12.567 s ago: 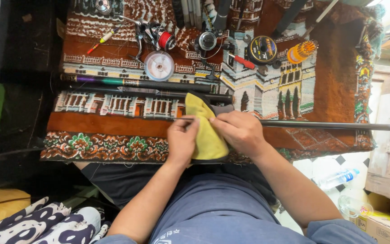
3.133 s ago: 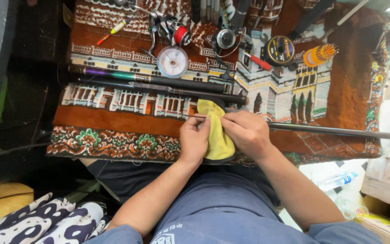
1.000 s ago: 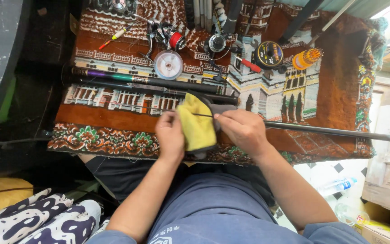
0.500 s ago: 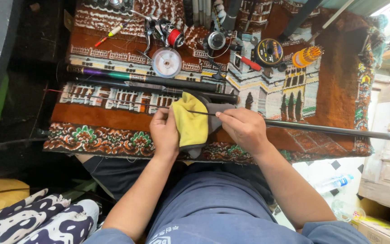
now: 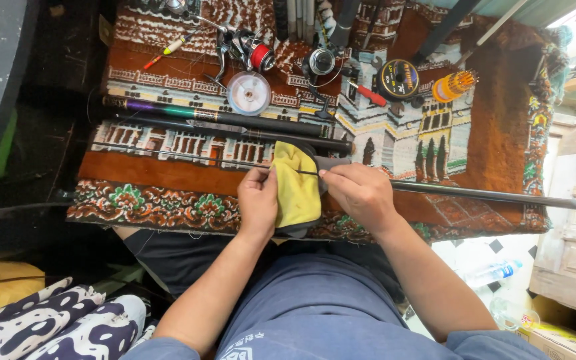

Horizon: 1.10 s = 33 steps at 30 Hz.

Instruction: Cleaning a fishing rod section using a yellow cloth.

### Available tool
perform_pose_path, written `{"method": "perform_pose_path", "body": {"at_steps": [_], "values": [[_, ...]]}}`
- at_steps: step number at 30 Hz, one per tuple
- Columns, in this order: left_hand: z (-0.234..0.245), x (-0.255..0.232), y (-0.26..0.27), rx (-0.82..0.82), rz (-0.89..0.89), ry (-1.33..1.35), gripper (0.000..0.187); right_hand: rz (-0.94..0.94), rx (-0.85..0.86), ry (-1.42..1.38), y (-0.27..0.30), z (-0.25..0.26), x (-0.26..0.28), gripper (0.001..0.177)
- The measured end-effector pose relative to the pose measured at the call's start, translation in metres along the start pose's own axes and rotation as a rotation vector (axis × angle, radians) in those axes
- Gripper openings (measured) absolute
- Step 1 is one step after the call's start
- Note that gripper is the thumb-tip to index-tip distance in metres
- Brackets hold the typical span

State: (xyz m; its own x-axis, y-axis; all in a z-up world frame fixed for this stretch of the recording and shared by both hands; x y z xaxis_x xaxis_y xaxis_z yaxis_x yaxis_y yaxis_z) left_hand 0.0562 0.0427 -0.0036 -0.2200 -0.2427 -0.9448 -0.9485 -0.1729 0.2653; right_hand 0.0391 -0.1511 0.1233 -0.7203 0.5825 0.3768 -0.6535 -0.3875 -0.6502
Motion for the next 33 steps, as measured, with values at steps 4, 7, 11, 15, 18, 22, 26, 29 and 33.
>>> {"method": "perform_pose_path", "body": {"at_steps": [4, 7, 11, 15, 18, 22, 26, 29, 33], "values": [[-0.023, 0.006, 0.015, 0.067, 0.025, -0.028, 0.010, 0.010, -0.017, -0.008, -0.010, -0.005, 0.013, 0.009], [-0.029, -0.006, 0.021, 0.102, 0.034, -0.029, 0.012, 0.019, -0.015, 0.009, -0.008, -0.005, 0.013, 0.012], [-0.018, 0.002, 0.012, 0.061, 0.039, -0.049, 0.010, 0.012, 0.010, -0.005, -0.007, 0.002, 0.011, 0.012], [-0.008, 0.012, 0.009, 0.010, 0.060, -0.072, 0.011, 0.012, -0.003, 0.020, -0.002, 0.001, 0.009, 0.015], [-0.014, 0.014, 0.009, -0.008, 0.042, -0.020, 0.009, -0.002, -0.024, 0.007, -0.002, -0.004, 0.007, 0.014], [-0.030, 0.011, 0.020, 0.038, 0.031, -0.045, 0.010, 0.016, -0.026, 0.018, -0.007, -0.007, 0.014, 0.013], [-0.020, 0.005, 0.008, 0.054, 0.037, -0.057, 0.012, 0.006, -0.003, -0.018, -0.010, -0.002, 0.006, 0.012], [-0.003, 0.005, 0.004, -0.016, 0.043, -0.038, 0.009, -0.002, 0.002, -0.023, -0.002, 0.001, 0.002, 0.011], [-0.018, 0.015, 0.012, -0.058, 0.066, 0.025, 0.007, 0.012, -0.010, -0.001, -0.003, -0.007, 0.003, 0.012]]}}
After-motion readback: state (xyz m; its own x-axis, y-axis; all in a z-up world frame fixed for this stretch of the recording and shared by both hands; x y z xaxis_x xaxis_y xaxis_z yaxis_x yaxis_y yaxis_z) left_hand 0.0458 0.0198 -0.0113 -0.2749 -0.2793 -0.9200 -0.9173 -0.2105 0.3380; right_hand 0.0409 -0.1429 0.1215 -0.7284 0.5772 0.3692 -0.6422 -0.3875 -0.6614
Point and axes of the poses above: each hand's wrist, its own y-axis away from the middle knuckle, its own z-axis out of the back of the hand, x = y × z, the point moved 4 cm from there along -y, towards the middle knuckle, and after that the axes turned 8 degrees about -y, right-handed, at the moved point
